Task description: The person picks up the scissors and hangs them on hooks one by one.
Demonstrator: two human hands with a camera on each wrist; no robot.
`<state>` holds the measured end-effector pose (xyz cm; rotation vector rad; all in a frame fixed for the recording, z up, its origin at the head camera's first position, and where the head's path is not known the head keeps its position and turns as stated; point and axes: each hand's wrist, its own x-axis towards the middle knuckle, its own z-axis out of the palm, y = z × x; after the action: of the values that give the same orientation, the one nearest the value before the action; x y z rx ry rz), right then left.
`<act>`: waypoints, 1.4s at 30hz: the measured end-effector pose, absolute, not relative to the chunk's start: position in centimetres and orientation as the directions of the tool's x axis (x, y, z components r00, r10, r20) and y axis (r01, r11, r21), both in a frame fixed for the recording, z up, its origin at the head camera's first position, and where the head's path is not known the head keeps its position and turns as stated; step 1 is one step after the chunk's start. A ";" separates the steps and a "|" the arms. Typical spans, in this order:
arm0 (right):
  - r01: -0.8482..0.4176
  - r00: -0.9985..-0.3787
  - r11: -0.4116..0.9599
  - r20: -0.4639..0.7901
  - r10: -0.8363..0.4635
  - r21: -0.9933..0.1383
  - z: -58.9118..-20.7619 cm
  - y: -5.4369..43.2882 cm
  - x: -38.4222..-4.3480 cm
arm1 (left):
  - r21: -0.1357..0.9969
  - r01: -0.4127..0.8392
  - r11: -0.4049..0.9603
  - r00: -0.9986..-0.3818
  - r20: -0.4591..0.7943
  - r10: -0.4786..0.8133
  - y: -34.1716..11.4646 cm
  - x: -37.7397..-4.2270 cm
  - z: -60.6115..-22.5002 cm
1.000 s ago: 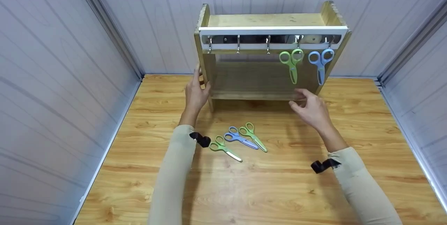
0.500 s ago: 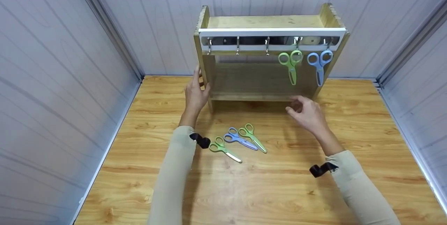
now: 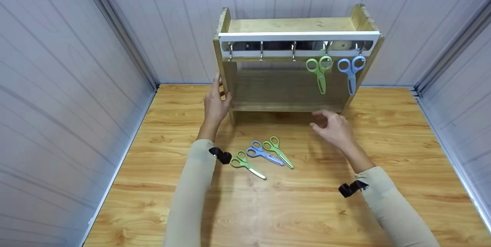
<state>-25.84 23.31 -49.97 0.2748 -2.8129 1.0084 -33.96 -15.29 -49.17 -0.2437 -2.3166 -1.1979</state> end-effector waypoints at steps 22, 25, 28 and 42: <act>-0.242 -0.970 0.791 0.153 -0.188 -0.562 -51.2 21.9 -26.1 | 0.707 0.388 0.591 -0.850 0.523 -0.067 -15.2 -34.0 -49.3; -0.245 -0.970 0.787 0.150 -0.194 -0.566 -51.2 21.8 -26.1 | 0.712 0.387 0.587 -0.853 0.518 -0.065 -15.2 -34.0 -49.3; -0.253 -0.967 0.788 0.154 -0.201 -0.561 -51.2 21.5 -26.1 | 0.720 0.380 0.581 -0.859 0.507 -0.066 -15.3 -34.0 -49.2; -0.292 -0.956 0.776 0.150 -0.252 -0.559 -52.2 19.9 -25.9 | 0.722 0.361 0.591 -0.868 0.491 -0.070 -15.4 -33.9 -49.1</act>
<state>-25.89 19.86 -52.22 0.4445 -2.8978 0.9294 -33.88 -15.41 -49.11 -0.2314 -2.3460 -1.2147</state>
